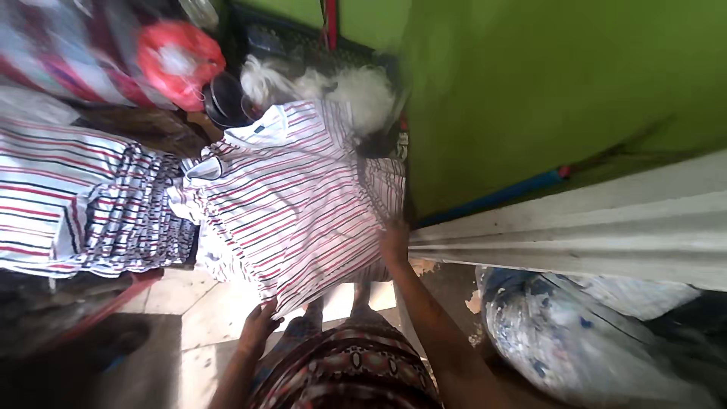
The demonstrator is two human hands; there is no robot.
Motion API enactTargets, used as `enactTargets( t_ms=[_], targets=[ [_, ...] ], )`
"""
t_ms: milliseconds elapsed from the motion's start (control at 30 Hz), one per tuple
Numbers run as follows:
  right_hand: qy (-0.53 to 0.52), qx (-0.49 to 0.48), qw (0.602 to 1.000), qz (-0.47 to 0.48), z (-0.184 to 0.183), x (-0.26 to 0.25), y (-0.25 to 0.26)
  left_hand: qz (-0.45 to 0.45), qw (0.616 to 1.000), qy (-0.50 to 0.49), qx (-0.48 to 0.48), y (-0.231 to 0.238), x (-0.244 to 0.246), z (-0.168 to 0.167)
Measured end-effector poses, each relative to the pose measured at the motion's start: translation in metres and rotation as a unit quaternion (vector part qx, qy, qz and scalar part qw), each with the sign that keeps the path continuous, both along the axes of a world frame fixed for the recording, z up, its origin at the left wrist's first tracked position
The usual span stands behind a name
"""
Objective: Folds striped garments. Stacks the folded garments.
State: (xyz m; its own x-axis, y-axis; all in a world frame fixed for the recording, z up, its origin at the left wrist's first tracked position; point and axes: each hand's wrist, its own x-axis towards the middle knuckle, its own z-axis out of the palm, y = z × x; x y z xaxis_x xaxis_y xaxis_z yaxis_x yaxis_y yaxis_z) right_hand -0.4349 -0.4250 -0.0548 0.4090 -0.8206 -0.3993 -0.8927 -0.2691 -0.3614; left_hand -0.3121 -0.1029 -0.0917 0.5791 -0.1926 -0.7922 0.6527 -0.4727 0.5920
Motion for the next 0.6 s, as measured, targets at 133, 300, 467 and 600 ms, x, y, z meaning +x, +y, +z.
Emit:
enactTargets(
  t_ms=[133,300,467,600],
  targets=[
    [0.019,0.005,0.999,0.026,0.003,0.0,0.002,-0.001,1.0,-0.001,0.01,-0.003,-0.001,0.001],
    [-0.084,0.187,0.979,-0.019,0.031,0.0,-0.024,-0.01,1.0,-0.012,0.013,-0.004,-0.002,0.001],
    [-0.241,0.215,0.946,0.012,0.078,0.004,-0.051,-0.016,0.999,-0.027,0.013,-0.01,-0.003,0.006],
    [-0.223,0.276,0.931,-0.083,0.036,-0.013,-0.034,-0.006,1.0,-0.022,0.007,-0.009,-0.001,0.001]
  ],
)
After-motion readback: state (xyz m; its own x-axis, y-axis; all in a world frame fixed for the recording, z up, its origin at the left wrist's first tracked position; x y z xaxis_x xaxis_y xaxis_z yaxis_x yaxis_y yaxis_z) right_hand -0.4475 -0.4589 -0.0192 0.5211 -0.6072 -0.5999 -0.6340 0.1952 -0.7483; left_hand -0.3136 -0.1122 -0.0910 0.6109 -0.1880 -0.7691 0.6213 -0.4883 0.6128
